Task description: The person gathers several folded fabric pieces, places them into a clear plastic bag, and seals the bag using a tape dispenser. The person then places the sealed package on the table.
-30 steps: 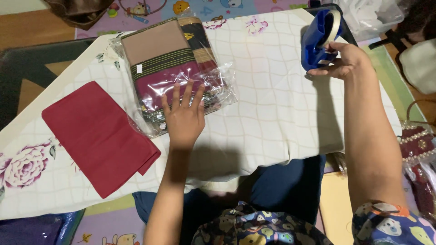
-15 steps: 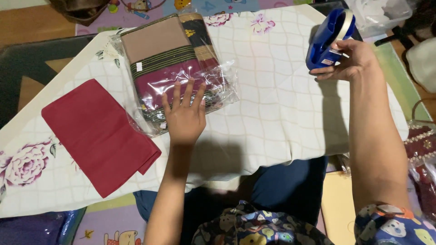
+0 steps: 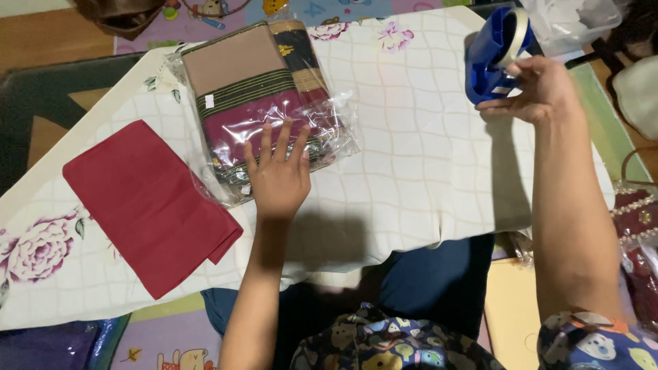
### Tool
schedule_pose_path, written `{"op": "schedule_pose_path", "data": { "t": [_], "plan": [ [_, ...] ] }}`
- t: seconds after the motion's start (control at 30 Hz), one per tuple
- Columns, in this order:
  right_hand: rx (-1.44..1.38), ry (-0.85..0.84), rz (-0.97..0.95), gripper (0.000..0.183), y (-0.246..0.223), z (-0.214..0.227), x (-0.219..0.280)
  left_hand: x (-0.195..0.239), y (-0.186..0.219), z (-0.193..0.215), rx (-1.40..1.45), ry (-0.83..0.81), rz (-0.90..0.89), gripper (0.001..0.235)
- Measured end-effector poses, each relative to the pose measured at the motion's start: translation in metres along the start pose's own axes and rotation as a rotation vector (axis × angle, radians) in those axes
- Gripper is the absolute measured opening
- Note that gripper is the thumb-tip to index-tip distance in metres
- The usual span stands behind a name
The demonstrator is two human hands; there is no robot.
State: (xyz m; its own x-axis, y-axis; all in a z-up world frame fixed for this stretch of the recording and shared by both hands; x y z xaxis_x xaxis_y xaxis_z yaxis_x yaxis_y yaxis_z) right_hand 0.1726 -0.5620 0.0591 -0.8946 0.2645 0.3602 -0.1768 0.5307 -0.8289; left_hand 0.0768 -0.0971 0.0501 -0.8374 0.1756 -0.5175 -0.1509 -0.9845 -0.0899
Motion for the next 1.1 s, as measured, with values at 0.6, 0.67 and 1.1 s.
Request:
{"op": "schedule_pose_path", "data": {
  "t": [0.6, 0.67, 1.1],
  "plan": [
    [-0.066, -0.025, 0.301, 0.005, 0.05, 0.025, 0.02, 0.002, 0.0, -0.009, -0.036, -0.031, -0.008, 0.048],
    [-0.013, -0.06, 0.375, 0.005, 0.046, 0.028, 0.016, 0.001, 0.0, 0.001, -0.022, 0.036, -0.002, 0.046],
    [-0.055, -0.048, 0.376, 0.019, 0.075, 0.065, -0.038, 0.005, -0.003, -0.022, 0.03, -0.046, -0.006, 0.047]
  ]
}}
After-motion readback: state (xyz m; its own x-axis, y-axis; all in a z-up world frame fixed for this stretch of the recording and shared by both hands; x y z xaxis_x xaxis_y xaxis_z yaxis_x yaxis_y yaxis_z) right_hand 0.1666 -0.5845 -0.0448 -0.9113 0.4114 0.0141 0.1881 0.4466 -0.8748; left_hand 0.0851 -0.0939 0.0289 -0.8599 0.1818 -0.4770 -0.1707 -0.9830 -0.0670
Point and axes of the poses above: each hand's wrist, its own x-axis away from the middle knuckle, its own z-axis out of the back of the hand, y = z × x, the point moved 5 cm from there along -x, towards the middle knuckle, and after that the axes turned 15 degrees about -x, right-handed, at the moved point
